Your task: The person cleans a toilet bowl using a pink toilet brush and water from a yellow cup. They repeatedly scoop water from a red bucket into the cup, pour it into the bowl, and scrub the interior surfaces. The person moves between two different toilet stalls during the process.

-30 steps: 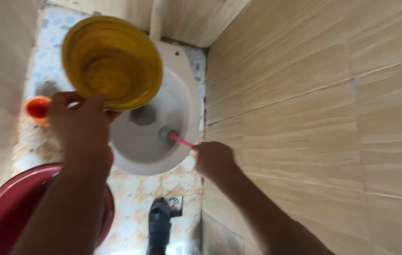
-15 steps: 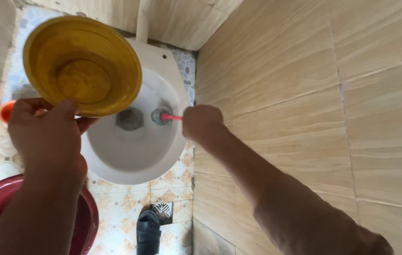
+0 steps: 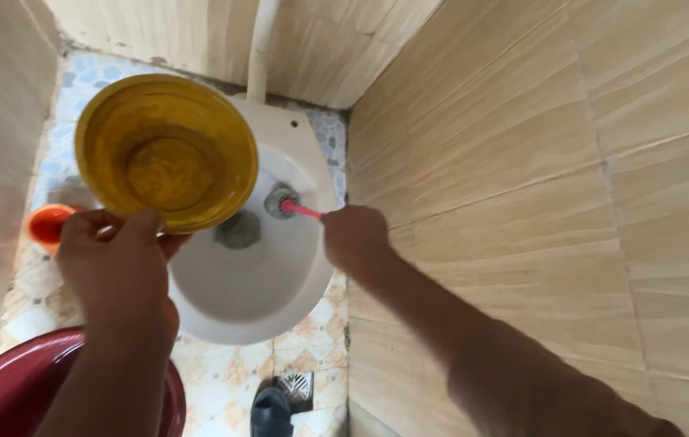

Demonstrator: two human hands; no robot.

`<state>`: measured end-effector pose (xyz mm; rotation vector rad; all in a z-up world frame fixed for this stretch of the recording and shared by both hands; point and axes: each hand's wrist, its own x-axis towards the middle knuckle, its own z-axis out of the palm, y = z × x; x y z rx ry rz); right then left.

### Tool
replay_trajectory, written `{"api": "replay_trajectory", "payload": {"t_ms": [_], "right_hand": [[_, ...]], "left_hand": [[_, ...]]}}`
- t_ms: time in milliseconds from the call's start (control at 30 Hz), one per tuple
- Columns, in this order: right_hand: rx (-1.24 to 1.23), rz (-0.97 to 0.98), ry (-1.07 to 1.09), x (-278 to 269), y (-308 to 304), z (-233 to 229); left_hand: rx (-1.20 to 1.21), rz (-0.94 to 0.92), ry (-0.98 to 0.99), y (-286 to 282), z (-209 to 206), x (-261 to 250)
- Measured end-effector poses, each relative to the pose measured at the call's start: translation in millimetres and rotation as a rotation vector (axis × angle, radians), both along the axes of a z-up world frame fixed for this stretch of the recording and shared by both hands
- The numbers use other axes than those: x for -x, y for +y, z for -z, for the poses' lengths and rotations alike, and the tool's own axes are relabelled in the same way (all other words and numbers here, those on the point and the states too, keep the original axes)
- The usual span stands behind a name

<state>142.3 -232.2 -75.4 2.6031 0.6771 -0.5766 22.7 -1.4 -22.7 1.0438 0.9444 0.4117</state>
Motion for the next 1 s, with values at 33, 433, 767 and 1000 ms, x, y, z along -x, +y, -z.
{"api": "replay_trajectory", "payload": {"t_ms": [33,433,767,1000], "right_hand": [[0.013,-0.003,0.009,0,2,7],[0.004,-0.073,0.011,0,-17,1],[-0.299,-0.304,-0.138,-1,23,24],[-0.271,-0.167,-0.172,-1,-18,-13]], "left_hand": [[-0.003,-0.002,-0.008,-1,3,0],[0.023,-0.023,-0.018,-2,-3,0],[0.023,-0.047,-0.055,-2,9,13],[0.006,-0.046,0.03,-2,10,10]]}}
